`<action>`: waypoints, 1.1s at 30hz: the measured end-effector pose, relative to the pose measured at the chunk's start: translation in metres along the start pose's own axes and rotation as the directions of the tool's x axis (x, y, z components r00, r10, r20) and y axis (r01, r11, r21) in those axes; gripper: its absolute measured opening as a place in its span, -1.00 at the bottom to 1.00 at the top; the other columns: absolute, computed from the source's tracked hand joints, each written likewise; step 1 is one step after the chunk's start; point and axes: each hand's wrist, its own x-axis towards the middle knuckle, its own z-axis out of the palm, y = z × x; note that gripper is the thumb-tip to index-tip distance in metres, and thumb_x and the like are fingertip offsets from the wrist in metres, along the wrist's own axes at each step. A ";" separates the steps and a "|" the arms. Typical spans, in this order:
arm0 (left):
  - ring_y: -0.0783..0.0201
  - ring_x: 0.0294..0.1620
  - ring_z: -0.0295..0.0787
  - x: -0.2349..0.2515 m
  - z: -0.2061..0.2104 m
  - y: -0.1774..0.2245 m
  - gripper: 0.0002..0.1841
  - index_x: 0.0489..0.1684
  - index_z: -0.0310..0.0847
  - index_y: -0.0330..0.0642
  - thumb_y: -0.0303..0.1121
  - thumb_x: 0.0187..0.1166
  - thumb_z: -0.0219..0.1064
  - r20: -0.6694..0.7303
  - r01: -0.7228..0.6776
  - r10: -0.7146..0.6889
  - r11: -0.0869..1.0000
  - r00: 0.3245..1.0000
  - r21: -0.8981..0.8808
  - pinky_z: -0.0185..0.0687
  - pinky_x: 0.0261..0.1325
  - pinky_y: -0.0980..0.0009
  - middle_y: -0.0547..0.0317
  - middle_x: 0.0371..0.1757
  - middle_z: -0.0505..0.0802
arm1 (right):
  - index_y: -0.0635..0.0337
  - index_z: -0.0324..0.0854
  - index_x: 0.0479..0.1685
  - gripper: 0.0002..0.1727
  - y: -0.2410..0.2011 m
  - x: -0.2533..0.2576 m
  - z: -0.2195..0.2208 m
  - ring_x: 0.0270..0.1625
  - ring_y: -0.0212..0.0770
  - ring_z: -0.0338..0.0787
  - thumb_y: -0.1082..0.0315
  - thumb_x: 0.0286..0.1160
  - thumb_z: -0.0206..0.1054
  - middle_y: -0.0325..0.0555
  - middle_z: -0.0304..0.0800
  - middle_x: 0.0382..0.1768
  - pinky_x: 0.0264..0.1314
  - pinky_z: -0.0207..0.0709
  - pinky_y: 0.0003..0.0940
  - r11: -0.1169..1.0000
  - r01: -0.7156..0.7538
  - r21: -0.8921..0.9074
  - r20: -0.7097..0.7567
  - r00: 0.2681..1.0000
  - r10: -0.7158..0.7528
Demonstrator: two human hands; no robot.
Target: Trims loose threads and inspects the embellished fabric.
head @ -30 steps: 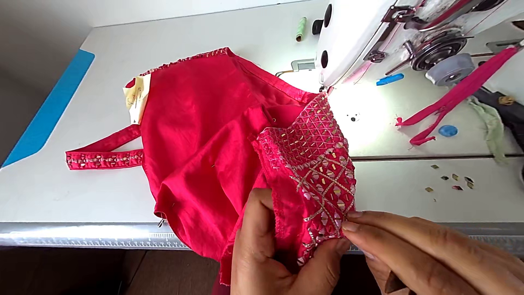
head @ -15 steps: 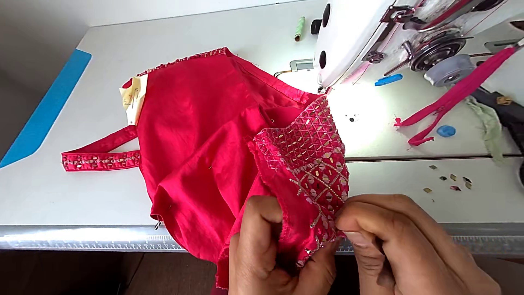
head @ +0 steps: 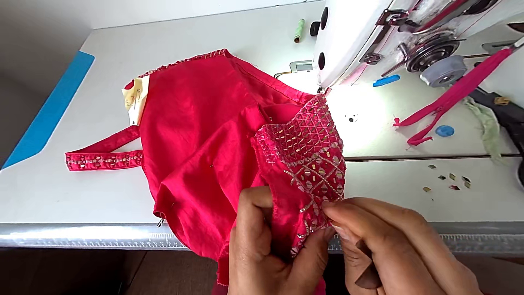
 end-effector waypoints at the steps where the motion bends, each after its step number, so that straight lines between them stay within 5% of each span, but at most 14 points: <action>1: 0.60 -0.06 0.82 -0.001 0.000 0.000 -0.56 0.12 0.39 -0.10 -0.41 0.41 0.57 -0.002 0.000 0.000 1.000 1.000 0.002 0.80 0.04 0.60 0.40 -0.10 0.86 | 0.15 0.64 0.00 -0.84 0.002 -0.001 -0.002 -0.20 -0.28 0.67 0.36 0.75 0.15 -0.07 0.75 -0.16 -0.18 0.48 -0.61 0.998 0.053 -0.033 0.007 0.999 -0.053; 4: 0.63 -0.08 0.81 -0.002 0.003 0.001 -0.58 0.09 0.38 -0.14 -0.43 0.41 0.54 0.005 -0.004 0.004 1.000 1.000 0.010 0.78 0.02 0.62 0.38 -0.13 0.86 | 0.14 0.60 -0.06 -0.86 0.004 -0.003 0.000 -0.26 -0.24 0.63 0.36 0.74 0.14 -0.06 0.73 -0.19 -0.21 0.45 -0.55 0.992 0.094 -0.081 -0.033 0.995 -0.097; 7: 0.61 -0.08 0.82 -0.001 0.004 -0.001 -0.59 0.08 0.40 -0.12 -0.44 0.41 0.55 0.005 -0.007 0.007 1.000 1.000 -0.003 0.80 0.02 0.62 0.39 -0.13 0.85 | 0.17 0.49 -0.09 -0.83 -0.001 -0.004 0.007 -0.14 -0.48 0.62 0.30 0.81 0.06 -0.11 0.60 -0.14 -0.11 0.44 -0.82 0.992 -0.092 0.090 -0.050 0.994 0.096; 11: 0.55 -0.09 0.83 0.000 0.001 -0.002 -0.58 0.06 0.41 -0.09 -0.48 0.38 0.57 0.019 0.025 -0.025 1.000 1.000 -0.018 0.83 0.01 0.57 0.37 -0.12 0.84 | 0.20 0.50 -0.09 -0.81 -0.007 -0.001 0.008 -0.14 -0.65 0.60 0.28 0.82 0.07 -0.17 0.59 -0.12 -0.11 0.46 -0.88 0.873 -0.310 0.377 0.058 0.949 0.311; 17: 0.60 -0.05 0.81 -0.002 0.000 -0.006 -0.55 0.13 0.41 -0.08 -0.51 0.38 0.55 0.041 0.008 -0.006 0.999 0.999 -0.044 0.80 0.06 0.60 0.41 -0.08 0.83 | 0.07 0.54 -0.10 -0.76 -0.003 0.007 -0.001 -0.50 -0.66 0.51 0.24 0.88 -0.01 -0.38 0.58 -0.34 -0.55 0.39 -0.77 0.625 -0.509 0.592 0.246 0.852 0.461; 19: 0.59 -0.05 0.83 -0.002 -0.001 -0.005 -0.54 0.17 0.43 -0.05 -0.50 0.38 0.56 0.018 0.029 -0.028 0.997 0.999 -0.072 0.81 0.05 0.60 0.44 -0.07 0.85 | 0.03 0.57 -0.07 -0.76 0.002 0.011 -0.008 -0.51 -0.67 0.56 0.20 0.89 0.02 -0.44 0.64 -0.39 -0.55 0.42 -0.79 0.574 -0.514 0.638 0.273 0.847 0.455; 22: 0.55 -0.04 0.85 0.000 -0.007 0.005 -0.52 0.23 0.37 -0.05 -0.52 0.43 0.52 0.011 0.122 -0.122 0.985 0.992 -0.125 0.84 0.04 0.56 0.44 -0.03 0.86 | 0.00 0.59 0.00 -0.80 0.021 0.005 -0.024 -0.51 -0.67 0.55 0.17 0.86 0.09 -0.43 0.66 -0.39 -0.53 0.40 -0.76 0.747 -0.499 0.439 0.225 0.866 0.446; 25: 0.56 -0.07 0.86 0.001 -0.016 0.013 -0.60 0.21 0.37 -0.11 -0.54 0.51 0.44 0.065 0.219 -0.211 0.957 0.975 -0.189 0.83 0.01 0.57 0.42 -0.05 0.89 | 0.31 0.62 0.00 -0.73 0.057 -0.009 -0.042 -0.45 -0.49 0.56 0.26 0.76 0.13 -0.13 0.65 -0.37 -0.45 0.44 -0.55 0.886 -0.463 0.040 0.100 0.884 0.457; 29: 0.51 -0.04 0.88 -0.002 -0.020 0.012 -0.70 0.21 0.48 -0.21 -0.59 0.57 0.34 0.138 0.335 -0.305 0.879 0.942 -0.340 0.83 0.11 0.48 0.36 -0.03 0.91 | 0.53 0.65 -0.03 -0.62 0.091 -0.025 -0.061 -0.33 -0.02 0.62 0.30 0.71 0.10 0.28 0.67 -0.29 -0.33 0.44 -0.12 0.813 -0.499 -0.300 -0.002 0.852 0.523; 33: 0.49 -0.02 0.88 -0.003 -0.024 0.009 -0.73 0.13 0.61 -0.20 -0.65 0.53 0.32 0.226 0.390 -0.320 0.808 0.920 -0.442 0.83 0.14 0.44 0.33 -0.03 0.93 | 0.55 0.67 0.00 -0.60 0.103 -0.029 -0.066 -0.23 0.20 0.68 0.30 0.69 0.10 0.41 0.70 -0.22 -0.22 0.49 0.10 0.766 -0.532 -0.360 -0.011 0.824 0.567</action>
